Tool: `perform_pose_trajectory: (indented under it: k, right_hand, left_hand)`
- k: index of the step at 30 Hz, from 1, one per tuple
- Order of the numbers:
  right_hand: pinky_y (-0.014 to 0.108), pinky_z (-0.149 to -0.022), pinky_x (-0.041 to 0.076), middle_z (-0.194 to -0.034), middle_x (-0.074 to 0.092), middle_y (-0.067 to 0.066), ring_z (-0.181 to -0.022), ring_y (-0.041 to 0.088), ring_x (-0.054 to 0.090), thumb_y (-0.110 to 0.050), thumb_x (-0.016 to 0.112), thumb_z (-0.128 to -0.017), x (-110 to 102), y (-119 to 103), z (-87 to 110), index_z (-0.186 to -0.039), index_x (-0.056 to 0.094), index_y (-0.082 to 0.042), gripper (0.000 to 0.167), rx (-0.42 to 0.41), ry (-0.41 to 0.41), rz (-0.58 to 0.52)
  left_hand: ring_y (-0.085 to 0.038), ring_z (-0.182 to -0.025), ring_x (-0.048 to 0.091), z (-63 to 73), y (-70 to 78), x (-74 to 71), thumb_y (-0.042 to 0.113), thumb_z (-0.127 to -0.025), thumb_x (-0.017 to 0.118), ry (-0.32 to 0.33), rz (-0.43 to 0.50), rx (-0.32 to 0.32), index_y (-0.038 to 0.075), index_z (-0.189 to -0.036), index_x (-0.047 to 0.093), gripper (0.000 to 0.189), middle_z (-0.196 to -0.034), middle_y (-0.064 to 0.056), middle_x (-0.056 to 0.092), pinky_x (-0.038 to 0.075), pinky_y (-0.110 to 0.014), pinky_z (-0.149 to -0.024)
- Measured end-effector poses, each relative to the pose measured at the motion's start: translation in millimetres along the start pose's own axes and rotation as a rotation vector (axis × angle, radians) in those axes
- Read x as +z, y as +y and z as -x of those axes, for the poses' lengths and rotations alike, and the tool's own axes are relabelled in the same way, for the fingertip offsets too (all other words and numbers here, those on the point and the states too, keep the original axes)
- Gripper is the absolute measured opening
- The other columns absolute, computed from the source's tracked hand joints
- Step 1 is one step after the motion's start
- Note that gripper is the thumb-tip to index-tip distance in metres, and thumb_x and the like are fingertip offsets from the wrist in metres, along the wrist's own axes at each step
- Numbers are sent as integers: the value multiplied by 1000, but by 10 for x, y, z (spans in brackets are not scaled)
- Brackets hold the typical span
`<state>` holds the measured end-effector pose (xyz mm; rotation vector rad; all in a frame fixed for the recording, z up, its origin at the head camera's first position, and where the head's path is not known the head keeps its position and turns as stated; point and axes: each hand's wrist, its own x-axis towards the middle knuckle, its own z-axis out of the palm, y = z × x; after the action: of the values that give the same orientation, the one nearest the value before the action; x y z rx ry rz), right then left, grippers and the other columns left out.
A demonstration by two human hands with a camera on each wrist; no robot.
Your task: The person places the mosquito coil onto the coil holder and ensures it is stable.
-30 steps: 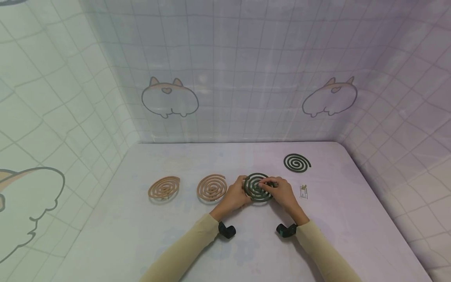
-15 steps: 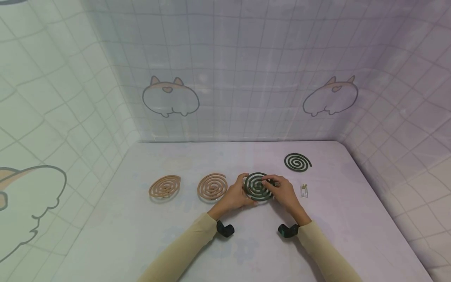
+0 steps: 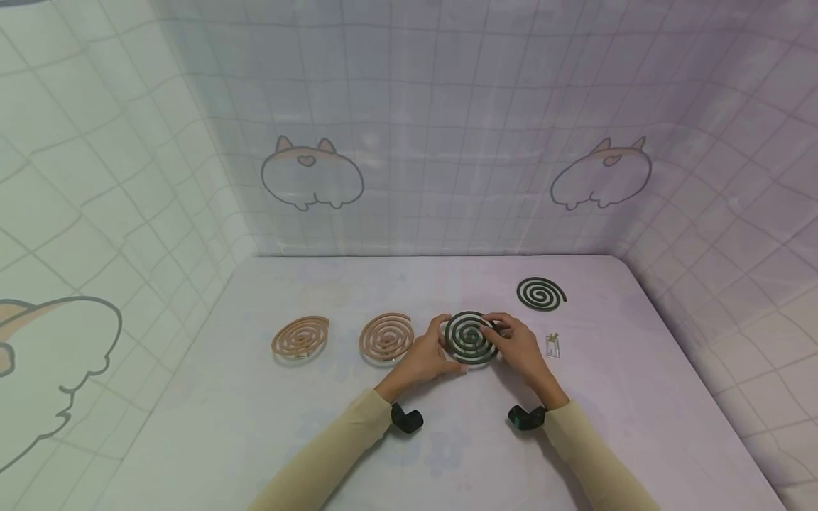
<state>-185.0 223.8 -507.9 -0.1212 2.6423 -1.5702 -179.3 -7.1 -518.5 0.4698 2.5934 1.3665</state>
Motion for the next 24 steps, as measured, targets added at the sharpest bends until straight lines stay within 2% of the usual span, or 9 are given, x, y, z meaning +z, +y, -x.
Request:
perform_pose_trajectory:
  k: [4, 11, 16, 24]
  right_hand:
    - [34, -57, 52, -128, 60, 21, -78, 25, 59, -41, 69, -100, -23, 14, 11, -137, 62, -16, 45, -2, 13, 5]
    - [33, -57, 51, -125, 61, 21, -81, 26, 63, -39, 68, -101, -86, 31, 21, -136, 62, -14, 44, 1, 34, 20]
    - [33, -58, 52, -122, 62, 19, -79, 26, 62, -39, 67, -101, -133, 42, 20, -137, 62, -14, 44, -9, 46, 31]
    - [35, -59, 55, -119, 64, 18, -81, 29, 62, -37, 67, -102, -213, 28, 23, -137, 63, -14, 43, -47, 58, 57]
  left_hand:
    - [-8, -63, 60, 19, -17, 12, 25, -75, 95, 10, 18, 15, 16, -157, 27, 107, -91, 6, 65, 49, -27, -65]
    - [-5, -71, 57, 53, -13, 7, 23, -75, 95, 28, 4, 31, 15, -156, 28, 106, -88, 5, 64, 47, -27, -75]
    - [-6, -69, 56, 101, 2, -8, 21, -76, 94, 26, 13, 46, 13, -157, 27, 106, -86, 5, 63, 46, -26, -72]
    - [-4, -69, 54, 153, 28, -20, 19, -78, 92, 53, 17, 110, 10, -156, 28, 101, -86, 1, 64, 46, -24, -69]
